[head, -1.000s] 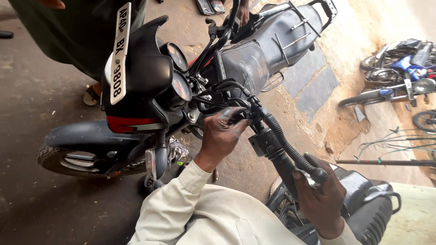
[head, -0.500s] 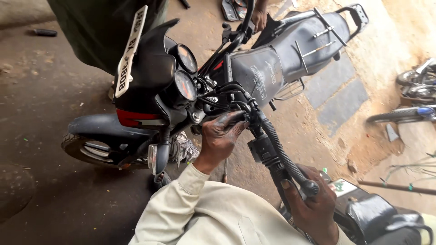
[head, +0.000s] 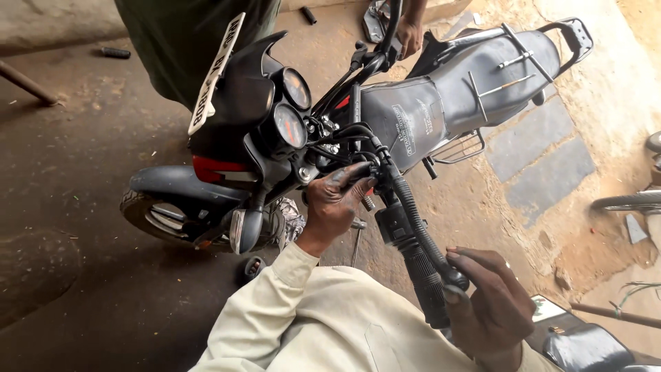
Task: The person works on the handlebar of a motorcycle, using a screwdriver to loosen a fastener near the handlebar switch housing and then manipulating the grip and switch assembly by hand. A second person holds a phone light nearby while the person continues working on the handlebar components.
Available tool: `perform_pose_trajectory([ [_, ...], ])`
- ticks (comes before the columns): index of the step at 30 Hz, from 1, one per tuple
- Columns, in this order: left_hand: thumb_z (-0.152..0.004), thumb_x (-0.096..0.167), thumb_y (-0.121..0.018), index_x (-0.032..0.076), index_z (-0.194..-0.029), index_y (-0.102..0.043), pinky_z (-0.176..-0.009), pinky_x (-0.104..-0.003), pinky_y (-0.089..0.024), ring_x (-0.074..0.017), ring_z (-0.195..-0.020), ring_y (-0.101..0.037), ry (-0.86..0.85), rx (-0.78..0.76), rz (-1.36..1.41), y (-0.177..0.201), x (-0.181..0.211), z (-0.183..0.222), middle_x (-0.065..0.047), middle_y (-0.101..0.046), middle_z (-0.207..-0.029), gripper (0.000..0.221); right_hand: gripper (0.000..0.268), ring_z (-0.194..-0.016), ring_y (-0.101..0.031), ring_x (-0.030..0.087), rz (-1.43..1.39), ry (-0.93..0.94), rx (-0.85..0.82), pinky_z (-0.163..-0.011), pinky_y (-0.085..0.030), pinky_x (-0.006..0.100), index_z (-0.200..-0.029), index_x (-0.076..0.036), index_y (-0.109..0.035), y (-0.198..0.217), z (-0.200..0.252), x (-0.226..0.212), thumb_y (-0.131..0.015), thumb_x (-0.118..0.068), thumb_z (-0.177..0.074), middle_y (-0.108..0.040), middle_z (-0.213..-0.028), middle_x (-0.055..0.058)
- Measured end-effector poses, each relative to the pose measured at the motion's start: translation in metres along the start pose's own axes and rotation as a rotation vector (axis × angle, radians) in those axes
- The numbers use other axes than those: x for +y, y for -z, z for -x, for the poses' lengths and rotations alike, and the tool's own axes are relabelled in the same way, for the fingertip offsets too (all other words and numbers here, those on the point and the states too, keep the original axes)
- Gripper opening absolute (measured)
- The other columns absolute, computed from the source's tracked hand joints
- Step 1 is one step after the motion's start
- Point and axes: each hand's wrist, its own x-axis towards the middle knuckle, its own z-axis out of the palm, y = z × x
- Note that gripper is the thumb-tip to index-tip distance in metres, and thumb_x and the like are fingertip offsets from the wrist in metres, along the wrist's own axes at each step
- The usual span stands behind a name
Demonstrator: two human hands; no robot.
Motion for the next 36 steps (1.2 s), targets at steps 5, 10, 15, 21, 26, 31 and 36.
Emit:
perform_pose_trajectory([
  [5,-0.094,0.010,-0.077,0.000,-0.121,-0.073,-0.082,-0.027,-0.062,-0.0124,-0.094,-0.075,-0.041,0.033,0.034,-0.006,-0.008,0.004,-0.011,-0.079,-0.107,0.029,0.032,-0.093,-0.072,0.024,0.019,-0.066,-0.026,-0.078,-0.057,0.030,-0.116,0.009,-0.066,0.004,-0.001,-0.001,-0.072,-0.012,-0.092,-0.071,-0.109,0.023],
  [10,-0.099,0.007,-0.072,-0.005,-0.125,-0.068,-0.090,-0.029,-0.060,-0.0133,-0.100,-0.071,0.202,-0.090,0.466,0.001,-0.031,0.012,-0.011,-0.076,-0.112,0.029,0.032,-0.097,-0.072,0.025,-0.003,-0.070,0.005,-0.084,-0.057,0.032,-0.118,0.008,-0.065,0.002,0.003,-0.007,-0.072,-0.010,-0.093,-0.070,-0.110,0.022],
  [15,-0.101,0.007,-0.065,-0.004,-0.122,-0.065,-0.094,-0.040,-0.063,-0.0220,-0.100,-0.076,0.419,-0.177,0.889,0.036,-0.034,-0.003,-0.012,-0.076,-0.110,0.024,0.031,-0.091,-0.071,0.021,0.108,-0.167,0.133,-0.079,-0.056,0.029,-0.120,0.007,-0.066,-0.013,0.019,-0.036,-0.074,-0.007,-0.093,-0.071,-0.112,0.021],
  [21,-0.105,0.014,-0.057,0.001,-0.119,-0.067,-0.092,-0.042,-0.062,-0.0230,-0.095,-0.075,0.674,-0.399,1.023,0.071,-0.050,-0.031,-0.013,-0.075,-0.106,0.022,0.030,-0.089,-0.072,0.022,0.275,-0.153,0.292,-0.078,-0.056,0.032,-0.115,0.002,-0.067,-0.079,0.039,-0.069,-0.075,-0.003,-0.087,-0.071,-0.106,0.016],
  [26,-0.109,0.021,-0.055,0.002,-0.108,-0.068,-0.085,-0.040,-0.064,-0.0170,-0.084,-0.073,0.831,-0.506,0.992,0.080,-0.050,-0.048,-0.009,-0.075,-0.096,0.023,0.038,-0.089,-0.072,0.029,0.211,-0.333,0.126,-0.079,-0.057,0.036,-0.127,0.003,-0.064,-0.163,-0.004,-0.036,-0.073,-0.008,-0.091,-0.071,-0.110,0.017],
  [31,-0.107,0.022,-0.057,0.006,-0.110,-0.069,-0.079,-0.034,-0.062,-0.0160,-0.084,-0.073,0.882,-0.538,0.827,0.075,-0.036,-0.050,-0.006,-0.075,-0.096,0.020,0.041,-0.108,-0.074,0.030,0.222,-0.387,0.251,-0.091,-0.058,0.037,-0.136,0.000,-0.063,-0.207,-0.021,0.019,-0.068,-0.006,-0.095,-0.073,-0.119,0.018],
  [36,-0.106,0.023,-0.057,0.006,-0.113,-0.070,-0.078,-0.034,-0.062,-0.0158,-0.084,-0.073,0.868,-0.476,0.780,0.078,-0.034,-0.045,-0.005,-0.075,-0.096,0.022,0.036,-0.103,-0.076,0.022,0.025,-0.399,0.331,-0.086,-0.060,0.032,-0.132,-0.007,-0.067,-0.218,-0.020,0.031,-0.070,-0.001,-0.097,-0.075,-0.117,0.015],
])
